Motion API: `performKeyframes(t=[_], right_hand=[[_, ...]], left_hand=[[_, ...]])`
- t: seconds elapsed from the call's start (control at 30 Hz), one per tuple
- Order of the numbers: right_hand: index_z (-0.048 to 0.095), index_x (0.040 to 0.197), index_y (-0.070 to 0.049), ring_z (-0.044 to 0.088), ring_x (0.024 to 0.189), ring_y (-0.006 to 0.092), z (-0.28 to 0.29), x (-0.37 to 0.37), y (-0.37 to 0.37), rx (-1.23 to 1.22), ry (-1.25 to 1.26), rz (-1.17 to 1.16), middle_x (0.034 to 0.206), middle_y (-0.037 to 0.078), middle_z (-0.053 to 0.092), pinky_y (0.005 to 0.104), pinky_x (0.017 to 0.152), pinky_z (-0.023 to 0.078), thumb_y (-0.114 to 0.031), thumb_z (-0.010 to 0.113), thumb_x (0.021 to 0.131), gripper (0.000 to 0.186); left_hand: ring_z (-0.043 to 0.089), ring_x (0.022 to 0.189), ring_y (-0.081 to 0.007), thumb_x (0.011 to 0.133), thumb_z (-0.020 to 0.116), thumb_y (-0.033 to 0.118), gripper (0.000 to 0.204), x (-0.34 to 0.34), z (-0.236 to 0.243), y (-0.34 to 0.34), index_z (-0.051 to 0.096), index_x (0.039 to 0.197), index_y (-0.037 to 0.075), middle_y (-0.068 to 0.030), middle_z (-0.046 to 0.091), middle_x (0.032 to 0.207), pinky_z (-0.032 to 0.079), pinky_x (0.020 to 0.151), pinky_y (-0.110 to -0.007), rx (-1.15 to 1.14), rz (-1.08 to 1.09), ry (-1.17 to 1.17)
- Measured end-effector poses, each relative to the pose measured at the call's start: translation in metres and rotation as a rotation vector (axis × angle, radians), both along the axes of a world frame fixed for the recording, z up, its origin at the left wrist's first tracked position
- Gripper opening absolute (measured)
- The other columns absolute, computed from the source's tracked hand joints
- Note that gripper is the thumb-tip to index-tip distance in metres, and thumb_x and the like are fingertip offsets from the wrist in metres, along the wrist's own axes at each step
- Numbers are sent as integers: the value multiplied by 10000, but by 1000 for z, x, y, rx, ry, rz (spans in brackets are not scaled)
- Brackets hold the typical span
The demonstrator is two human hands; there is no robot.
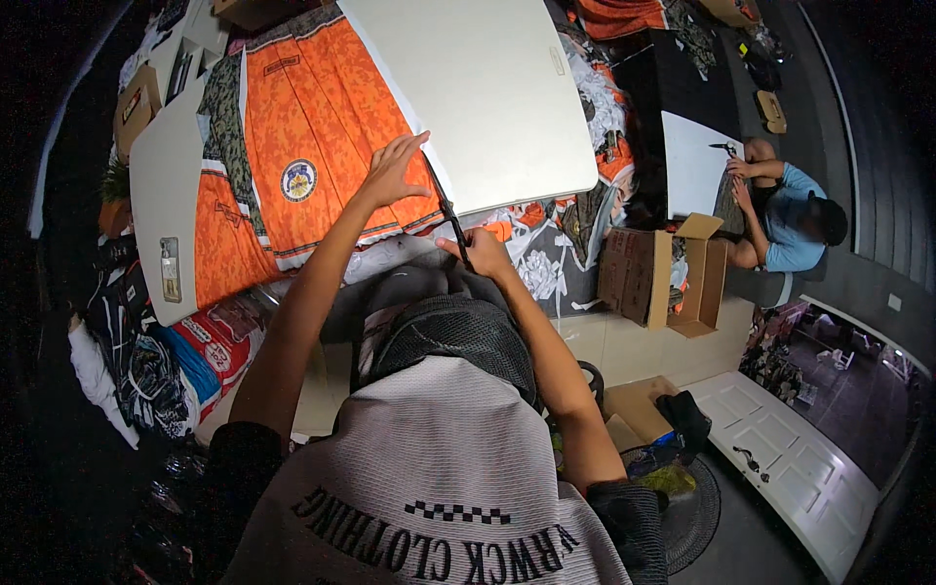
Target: Cutting out designs from printed fabric using scissors.
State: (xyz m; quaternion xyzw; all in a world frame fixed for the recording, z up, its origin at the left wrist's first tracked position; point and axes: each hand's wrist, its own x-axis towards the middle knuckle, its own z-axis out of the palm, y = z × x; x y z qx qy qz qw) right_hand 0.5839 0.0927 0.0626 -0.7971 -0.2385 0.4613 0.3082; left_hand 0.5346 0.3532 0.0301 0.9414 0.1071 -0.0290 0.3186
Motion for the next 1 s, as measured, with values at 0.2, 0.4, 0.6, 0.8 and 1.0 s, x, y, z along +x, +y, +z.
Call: performKeyframes(t=[0.2,0.4,0.6,0.8,1.0], right_hand=[[642,720,-56,492,506,139,14,3,-21,24,256,-49,582,48,558,293,507,391,-545,659,874,513],[642,771,-57,477,603,87,30,-25,-83,153,310,-222,633,-12,534,227,549,357,-426,630,937,405],[596,694,-64,446,594,90,30,-19,-102,172,273,-540,628,-18,499,223,542,345,-425,627,941,438],[562,668,-89,408,555,87,-9,-52,-128,141,227,-618,603,-24,471,232,521,322,-436,627,936,443],[577,696,-80,409,568,86,23,-83,-159,45,99,-580,609,-28,466,234,526,321,-415,650,927,414]], left_hand=[[251,1460,-287,695,798,492,1072,-1,4,2,227,1558,214,-62,380,1539,230,1140,-515,-53,-24,-27],[477,1264,-374,827,734,251,703,-59,7,34,433,1403,-17,-207,473,1403,373,1080,-430,18,462,-544],[323,1409,-392,960,427,533,771,-270,-80,119,236,1549,74,-168,239,1599,263,1160,-473,540,872,366],[135,1494,-337,957,264,672,777,-401,-91,192,120,1583,234,-35,56,1656,180,1166,-572,386,900,675],[91,1498,-353,980,277,606,741,-429,-82,165,97,1574,202,-66,16,1648,104,1168,-597,188,1158,697]])
